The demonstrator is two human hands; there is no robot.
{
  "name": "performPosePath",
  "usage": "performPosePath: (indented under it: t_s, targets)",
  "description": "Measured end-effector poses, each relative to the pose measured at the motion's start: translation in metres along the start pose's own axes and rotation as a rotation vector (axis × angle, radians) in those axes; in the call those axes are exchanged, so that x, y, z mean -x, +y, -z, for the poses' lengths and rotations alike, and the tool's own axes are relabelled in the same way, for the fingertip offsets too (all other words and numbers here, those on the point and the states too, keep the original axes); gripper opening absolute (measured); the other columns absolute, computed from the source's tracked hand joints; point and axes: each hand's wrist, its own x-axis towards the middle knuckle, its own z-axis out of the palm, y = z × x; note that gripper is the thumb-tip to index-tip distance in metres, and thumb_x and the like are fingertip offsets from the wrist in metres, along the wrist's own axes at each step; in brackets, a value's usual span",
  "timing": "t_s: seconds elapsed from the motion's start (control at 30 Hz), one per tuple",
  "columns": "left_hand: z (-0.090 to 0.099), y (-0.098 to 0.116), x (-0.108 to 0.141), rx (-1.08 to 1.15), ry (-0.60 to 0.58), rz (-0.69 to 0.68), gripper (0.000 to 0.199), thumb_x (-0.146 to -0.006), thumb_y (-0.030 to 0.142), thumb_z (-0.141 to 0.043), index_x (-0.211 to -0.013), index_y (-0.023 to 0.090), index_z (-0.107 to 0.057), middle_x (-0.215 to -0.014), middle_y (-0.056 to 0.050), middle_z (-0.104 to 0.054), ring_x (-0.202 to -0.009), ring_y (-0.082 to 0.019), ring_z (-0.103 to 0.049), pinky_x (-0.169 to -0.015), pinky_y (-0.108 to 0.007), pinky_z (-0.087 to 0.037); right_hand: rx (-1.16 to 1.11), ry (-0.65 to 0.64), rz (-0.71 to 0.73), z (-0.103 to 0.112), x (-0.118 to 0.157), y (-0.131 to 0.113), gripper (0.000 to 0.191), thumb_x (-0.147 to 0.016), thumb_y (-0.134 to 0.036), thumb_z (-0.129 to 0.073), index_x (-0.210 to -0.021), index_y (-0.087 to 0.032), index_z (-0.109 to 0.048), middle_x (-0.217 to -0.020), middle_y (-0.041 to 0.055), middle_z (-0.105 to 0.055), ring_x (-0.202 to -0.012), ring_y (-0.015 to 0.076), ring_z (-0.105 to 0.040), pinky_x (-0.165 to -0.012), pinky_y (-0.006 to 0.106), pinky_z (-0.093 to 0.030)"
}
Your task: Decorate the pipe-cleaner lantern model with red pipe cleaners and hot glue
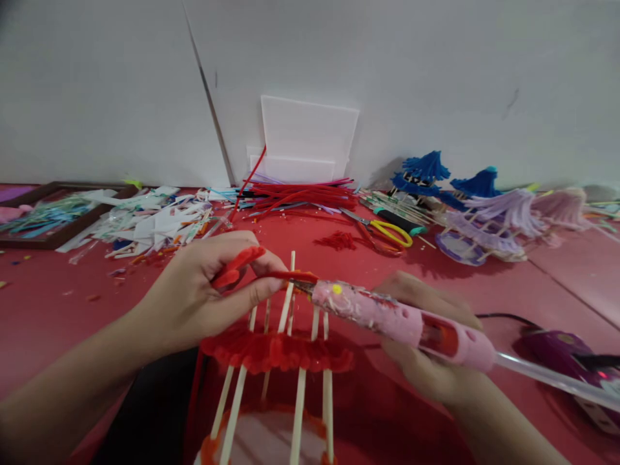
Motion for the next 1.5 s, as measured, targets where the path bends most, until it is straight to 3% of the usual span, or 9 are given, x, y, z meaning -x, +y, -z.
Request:
performPosePath:
  t_s: [0.17, 0.43, 0.67, 1.27, 1.5]
  targets:
    - [0.000, 0.000, 0.000, 0.019, -0.024, -0.026, 0.008, -0.081, 0.014, -0.059, -0.077, 0.016, -0.066, -0.067, 0.003, -0.056, -0.063, -0.009, -0.053, -0.060, -0.021, -0.040, 0.033, -0.005, 0.006, 0.000, -0.003, -0.001, 0.008, -0.078, -0.017, -0.056, -0.077, -0.024, -0.059, -0.066, -0.0030, -0.054, -0.053, 0.0095, -0.051, -0.044, 0.020, -0.041]
    - [0.000, -0.002, 0.001, -0.021, 0.004, -0.011, 0.009, -0.081, 0.016, -0.058, -0.078, 0.016, -0.066, -0.063, 0.004, -0.052, -0.056, -0.008, -0.050, -0.054, -0.023, -0.038, 0.002, 0.032, 0.050, 0.001, 0.001, 0.001, 0.011, -0.079, -0.014, -0.054, -0.081, -0.025, -0.058, -0.073, -0.0006, -0.059, -0.059, 0.0127, -0.056, -0.049, 0.022, -0.043]
    - [-0.001, -0.003, 0.001, -0.012, 0.029, -0.021, 0.014, -0.082, 0.018, -0.057, -0.069, 0.017, -0.062, -0.063, 0.004, -0.051, -0.057, -0.008, -0.051, -0.055, -0.022, -0.040, 0.020, 0.024, 0.031, 0.001, 0.004, 0.006, 0.011, -0.079, -0.015, -0.055, -0.082, -0.026, -0.058, -0.070, -0.0008, -0.057, -0.056, 0.0132, -0.055, -0.045, 0.023, -0.041]
    - [0.001, 0.000, 0.001, -0.014, -0.009, -0.001, 0.011, -0.084, 0.020, -0.058, -0.082, 0.016, -0.067, -0.067, 0.003, -0.058, -0.057, -0.008, -0.054, -0.055, -0.021, -0.041, -0.078, 0.037, 0.027, -0.001, -0.002, -0.008, 0.011, -0.074, -0.010, -0.054, -0.075, -0.019, -0.059, -0.069, 0.0002, -0.054, -0.053, 0.0104, -0.051, -0.044, 0.024, -0.039]
    - [0.001, 0.002, -0.001, -0.016, 0.006, -0.005, 0.009, -0.082, 0.020, -0.059, -0.076, 0.017, -0.066, -0.064, 0.004, -0.056, -0.056, -0.008, -0.053, -0.054, -0.020, -0.040, -0.041, 0.047, -0.067, 0.000, 0.004, -0.003, 0.008, -0.076, -0.017, -0.058, -0.079, -0.023, -0.062, -0.073, 0.0011, -0.060, -0.058, 0.0141, -0.057, -0.046, 0.025, -0.043]
